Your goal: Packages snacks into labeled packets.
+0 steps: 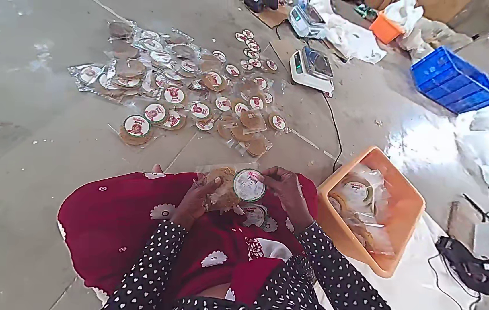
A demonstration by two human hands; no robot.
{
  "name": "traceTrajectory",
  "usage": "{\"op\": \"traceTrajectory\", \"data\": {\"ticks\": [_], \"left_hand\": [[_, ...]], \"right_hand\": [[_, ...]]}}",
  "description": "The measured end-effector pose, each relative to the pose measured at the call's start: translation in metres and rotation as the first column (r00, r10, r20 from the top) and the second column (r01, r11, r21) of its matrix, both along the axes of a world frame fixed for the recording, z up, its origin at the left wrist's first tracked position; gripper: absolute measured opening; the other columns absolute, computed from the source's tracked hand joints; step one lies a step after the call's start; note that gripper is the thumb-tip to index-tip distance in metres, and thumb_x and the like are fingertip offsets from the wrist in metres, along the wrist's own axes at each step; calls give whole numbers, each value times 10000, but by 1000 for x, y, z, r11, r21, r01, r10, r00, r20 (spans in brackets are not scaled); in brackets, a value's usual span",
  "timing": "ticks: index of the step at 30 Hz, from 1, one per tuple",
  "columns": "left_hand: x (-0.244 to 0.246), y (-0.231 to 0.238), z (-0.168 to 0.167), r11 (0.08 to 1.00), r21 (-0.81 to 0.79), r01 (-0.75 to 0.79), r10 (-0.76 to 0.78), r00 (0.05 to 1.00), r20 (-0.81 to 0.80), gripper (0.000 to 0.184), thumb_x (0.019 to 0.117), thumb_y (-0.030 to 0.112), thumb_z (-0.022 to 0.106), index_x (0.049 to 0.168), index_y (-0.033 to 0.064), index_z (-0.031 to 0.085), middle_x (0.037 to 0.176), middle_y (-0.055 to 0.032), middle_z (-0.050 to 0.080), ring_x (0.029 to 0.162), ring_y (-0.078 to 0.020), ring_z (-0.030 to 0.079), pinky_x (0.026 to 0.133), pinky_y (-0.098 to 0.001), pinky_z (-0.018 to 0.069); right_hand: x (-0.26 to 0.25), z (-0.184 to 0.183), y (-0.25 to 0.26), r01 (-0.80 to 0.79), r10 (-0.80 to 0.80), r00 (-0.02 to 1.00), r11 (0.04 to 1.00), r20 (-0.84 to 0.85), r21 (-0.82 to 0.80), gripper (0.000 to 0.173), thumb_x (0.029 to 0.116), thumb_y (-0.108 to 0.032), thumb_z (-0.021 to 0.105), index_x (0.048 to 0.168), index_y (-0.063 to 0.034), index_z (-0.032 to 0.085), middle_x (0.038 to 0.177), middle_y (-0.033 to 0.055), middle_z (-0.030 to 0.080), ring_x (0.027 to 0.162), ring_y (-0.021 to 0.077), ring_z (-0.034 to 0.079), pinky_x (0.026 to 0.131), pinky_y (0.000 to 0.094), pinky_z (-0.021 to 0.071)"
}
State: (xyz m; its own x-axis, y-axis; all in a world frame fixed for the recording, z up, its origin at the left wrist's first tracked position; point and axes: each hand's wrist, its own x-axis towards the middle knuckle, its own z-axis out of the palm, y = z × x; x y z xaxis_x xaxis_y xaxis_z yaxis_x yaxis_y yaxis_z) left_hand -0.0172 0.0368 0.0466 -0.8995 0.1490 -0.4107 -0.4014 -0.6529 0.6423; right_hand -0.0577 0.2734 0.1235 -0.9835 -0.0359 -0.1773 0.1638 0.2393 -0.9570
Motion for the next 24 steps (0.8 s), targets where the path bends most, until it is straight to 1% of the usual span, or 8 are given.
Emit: {"op": "traceTrajectory", "data": {"ticks": [2,3,6,11,14,16,19,24], "left_hand": [[1,0,2,1000,5,3,-3,1000,1,265,1019,104,561,1269,19,556,1025,-95,706,920,-177,705,837,-366,607],[1,0,5,1000,4,3,-3,1000,8,261,1032,115,541,1279,32,552,1026,-92,709,919,-178,709,829,-367,610],[2,0,10,999,25,-22,22,999,24,291,1048,114,513,1327,35,535,1091,-123,706,973,-214,713,863,-388,609],[3,0,7,999,-39,9,-9,1000,-13,340,1040,146,481,1364,46,511,1106,-110,705,978,-202,710,851,-391,615],[4,3,2,994,-103,24,-32,997,-75,326,1031,187,471,1322,46,514,1086,-71,706,975,-170,704,848,-386,615],[4,1,-1,991,-121,57,-73,989,-128,313,1059,272,430,1263,74,562,1054,-35,715,954,-147,709,828,-377,622],[-1,-4,-9,980,-53,192,-199,963,-182,454,1086,419,316,1194,129,649,1035,-65,753,879,-218,747,747,-406,645],[-3,-5,-12,975,-52,215,-220,962,-162,574,1102,426,153,1239,133,627,1083,-93,751,891,-246,757,738,-406,651]], "right_hand": [[-1,-4,-12,-64,65,998,997,15,-35,77,884,3,749,941,-15,701,748,28,694,584,47,596,530,198,497],[-1,-4,-16,-121,121,992,992,17,-34,61,901,3,730,957,-9,709,794,34,715,672,66,651,631,232,557],[-1,2,-22,-301,301,953,953,11,32,156,1006,-42,604,1046,-22,754,931,26,752,844,63,691,804,254,578],[4,8,-26,-165,165,986,986,2,22,433,1118,-258,360,1113,10,700,880,38,723,755,89,663,734,285,572],[11,11,-20,-222,227,973,968,-28,119,199,1011,-131,614,1045,26,732,904,78,743,806,107,694,797,311,584],[11,16,-8,-215,240,964,957,-113,194,134,969,-123,688,967,4,730,841,60,724,763,83,675,759,292,567],[9,48,35,-65,155,942,954,-297,292,103,966,-107,688,971,-14,732,829,58,712,724,103,660,692,320,569],[9,103,146,325,48,858,721,-511,613,149,988,-150,651,1051,-82,769,1012,51,759,921,149,720,870,424,586]]}}
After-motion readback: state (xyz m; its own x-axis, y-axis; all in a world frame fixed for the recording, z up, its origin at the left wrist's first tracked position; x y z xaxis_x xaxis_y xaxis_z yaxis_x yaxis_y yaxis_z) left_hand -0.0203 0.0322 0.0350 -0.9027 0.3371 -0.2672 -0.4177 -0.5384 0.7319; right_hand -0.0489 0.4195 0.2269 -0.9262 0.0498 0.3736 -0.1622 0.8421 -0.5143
